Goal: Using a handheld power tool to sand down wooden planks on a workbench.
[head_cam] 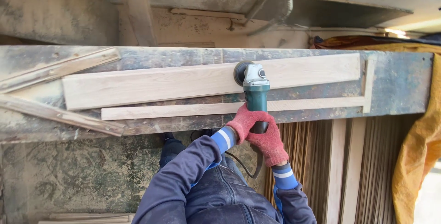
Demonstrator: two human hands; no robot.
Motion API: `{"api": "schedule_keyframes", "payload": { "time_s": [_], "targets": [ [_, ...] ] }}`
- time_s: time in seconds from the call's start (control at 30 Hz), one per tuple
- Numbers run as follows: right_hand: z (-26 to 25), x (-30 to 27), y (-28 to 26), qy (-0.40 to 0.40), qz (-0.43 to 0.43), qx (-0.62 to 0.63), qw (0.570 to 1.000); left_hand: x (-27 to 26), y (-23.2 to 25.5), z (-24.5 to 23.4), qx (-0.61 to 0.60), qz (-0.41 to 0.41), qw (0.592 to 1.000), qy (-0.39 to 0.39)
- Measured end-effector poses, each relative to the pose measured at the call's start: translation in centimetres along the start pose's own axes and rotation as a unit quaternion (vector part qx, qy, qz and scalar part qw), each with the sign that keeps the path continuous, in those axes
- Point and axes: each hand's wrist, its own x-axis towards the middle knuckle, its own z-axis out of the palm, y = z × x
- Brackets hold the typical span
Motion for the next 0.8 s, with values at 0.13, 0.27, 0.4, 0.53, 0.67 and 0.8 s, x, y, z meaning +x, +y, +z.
{"api": "schedule_keyframes", "payload": {
  "time_s": [0.13,0.27,0.4,0.53,0.67,0.8],
  "targets": [
    [4.0,-2.8,-2.2,-0.032,-0.015,-0.096,0.995,-1.7,0.6,-4.5,-0.063,0.016,0.997,0.029],
    [9.1,-4.8,-3.8,-0.061,-0.027,-0.204,0.977,-4.7,2.3,-9.8,-0.095,0.043,0.993,0.056],
    [14.1,-7.1,-5.0,-0.096,-0.06,-0.217,0.97,-4.9,1.9,-16.1,-0.147,0.077,0.982,0.086],
    [19.4,-10.0,-6.8,-0.122,-0.079,-0.235,0.961,-7.7,3.7,-22.0,-0.161,0.078,0.978,0.111],
    [24.2,-13.0,-8.3,-0.153,-0.092,-0.271,0.946,-9.2,4.1,-27.5,-0.209,0.087,0.967,0.119],
    [27.3,-16.6,-10.2,-0.209,-0.107,-0.274,0.933,-9.7,4.1,-31.9,-0.232,0.091,0.961,0.123]
  ]
}}
